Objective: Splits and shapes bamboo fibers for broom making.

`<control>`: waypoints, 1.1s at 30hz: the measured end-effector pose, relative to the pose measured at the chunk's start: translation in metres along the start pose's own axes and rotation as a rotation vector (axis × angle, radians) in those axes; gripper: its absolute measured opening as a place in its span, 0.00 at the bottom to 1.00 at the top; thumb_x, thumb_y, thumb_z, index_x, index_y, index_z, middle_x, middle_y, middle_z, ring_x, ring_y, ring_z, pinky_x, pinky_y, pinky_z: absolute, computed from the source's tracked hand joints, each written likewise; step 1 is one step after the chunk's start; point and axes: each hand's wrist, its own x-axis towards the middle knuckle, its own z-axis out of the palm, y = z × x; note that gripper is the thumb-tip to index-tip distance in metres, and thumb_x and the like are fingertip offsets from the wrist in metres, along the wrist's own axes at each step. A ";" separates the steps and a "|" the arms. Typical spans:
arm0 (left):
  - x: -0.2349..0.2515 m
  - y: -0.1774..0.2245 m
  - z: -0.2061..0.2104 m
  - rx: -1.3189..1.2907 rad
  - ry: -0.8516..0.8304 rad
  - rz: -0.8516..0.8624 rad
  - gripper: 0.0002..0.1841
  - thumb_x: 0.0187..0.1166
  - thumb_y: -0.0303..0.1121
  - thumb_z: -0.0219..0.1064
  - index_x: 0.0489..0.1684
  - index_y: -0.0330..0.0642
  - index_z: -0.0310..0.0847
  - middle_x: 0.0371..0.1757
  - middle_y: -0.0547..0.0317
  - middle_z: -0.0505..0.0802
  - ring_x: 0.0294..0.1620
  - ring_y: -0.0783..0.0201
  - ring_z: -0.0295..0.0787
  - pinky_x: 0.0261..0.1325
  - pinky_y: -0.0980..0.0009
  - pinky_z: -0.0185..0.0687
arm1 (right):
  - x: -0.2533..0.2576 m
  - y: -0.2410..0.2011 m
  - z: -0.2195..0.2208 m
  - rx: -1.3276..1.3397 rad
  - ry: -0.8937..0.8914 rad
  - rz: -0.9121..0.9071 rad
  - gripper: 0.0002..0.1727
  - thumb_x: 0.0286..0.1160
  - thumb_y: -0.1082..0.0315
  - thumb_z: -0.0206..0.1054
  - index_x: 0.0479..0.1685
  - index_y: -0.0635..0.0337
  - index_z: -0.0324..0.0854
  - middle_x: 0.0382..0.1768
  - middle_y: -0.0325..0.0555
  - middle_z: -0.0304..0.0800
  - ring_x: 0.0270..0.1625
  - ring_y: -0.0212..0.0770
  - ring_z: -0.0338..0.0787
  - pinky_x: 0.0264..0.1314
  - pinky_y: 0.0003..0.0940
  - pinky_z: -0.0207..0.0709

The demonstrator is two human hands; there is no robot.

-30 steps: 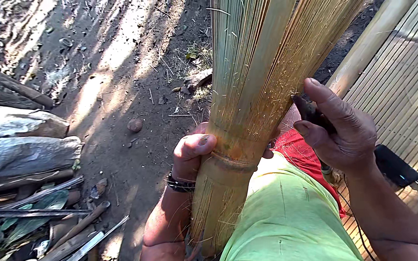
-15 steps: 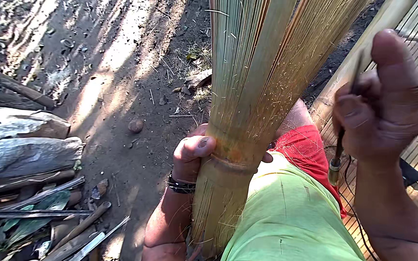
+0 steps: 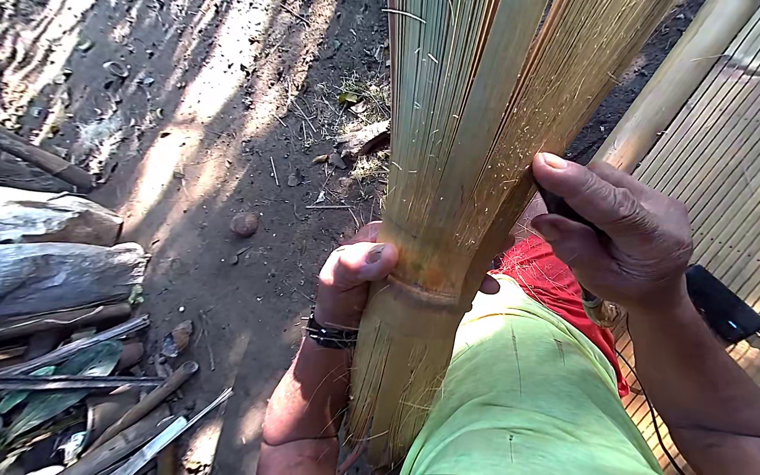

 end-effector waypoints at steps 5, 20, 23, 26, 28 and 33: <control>0.000 0.000 -0.001 -0.071 -0.034 -0.047 0.26 0.77 0.49 0.67 0.65 0.39 0.79 0.57 0.33 0.90 0.49 0.43 0.93 0.43 0.51 0.92 | -0.006 0.005 -0.015 0.005 0.131 0.055 0.27 0.88 0.61 0.63 0.85 0.53 0.72 0.50 0.37 0.86 0.38 0.24 0.85 0.37 0.20 0.84; 0.007 0.004 0.013 -0.087 -0.081 -0.071 0.29 0.77 0.49 0.66 0.69 0.37 0.76 0.62 0.31 0.87 0.53 0.41 0.91 0.49 0.48 0.91 | -0.007 -0.001 -0.002 -0.001 0.023 0.009 0.28 0.85 0.61 0.65 0.85 0.49 0.72 0.47 0.41 0.86 0.42 0.28 0.83 0.42 0.25 0.81; 0.005 0.005 0.017 -0.006 -0.046 -0.023 0.22 0.81 0.44 0.63 0.65 0.38 0.80 0.54 0.41 0.92 0.49 0.52 0.95 0.48 0.58 0.93 | -0.010 -0.004 0.003 0.015 -0.045 0.013 0.34 0.83 0.60 0.66 0.90 0.48 0.66 0.39 0.39 0.85 0.35 0.29 0.79 0.41 0.31 0.73; 0.002 0.005 0.018 0.073 0.008 0.035 0.15 0.83 0.42 0.63 0.57 0.44 0.85 0.45 0.57 0.94 0.44 0.66 0.95 0.45 0.68 0.93 | -0.008 -0.004 0.005 0.022 -0.053 -0.009 0.30 0.83 0.62 0.67 0.86 0.49 0.72 0.40 0.40 0.84 0.37 0.30 0.82 0.40 0.28 0.77; 0.005 0.007 0.022 0.031 -0.020 0.014 0.18 0.83 0.41 0.61 0.61 0.40 0.82 0.51 0.48 0.94 0.50 0.57 0.95 0.50 0.61 0.93 | -0.006 -0.004 0.006 0.008 -0.033 -0.016 0.26 0.82 0.64 0.68 0.81 0.49 0.78 0.40 0.41 0.84 0.39 0.30 0.83 0.38 0.25 0.79; 0.001 0.006 0.013 0.067 0.020 -0.006 0.18 0.82 0.45 0.64 0.59 0.41 0.83 0.50 0.47 0.93 0.46 0.56 0.95 0.45 0.61 0.94 | -0.005 0.001 -0.008 -0.083 0.066 0.073 0.25 0.86 0.64 0.64 0.81 0.51 0.77 0.46 0.42 0.86 0.38 0.29 0.86 0.37 0.27 0.84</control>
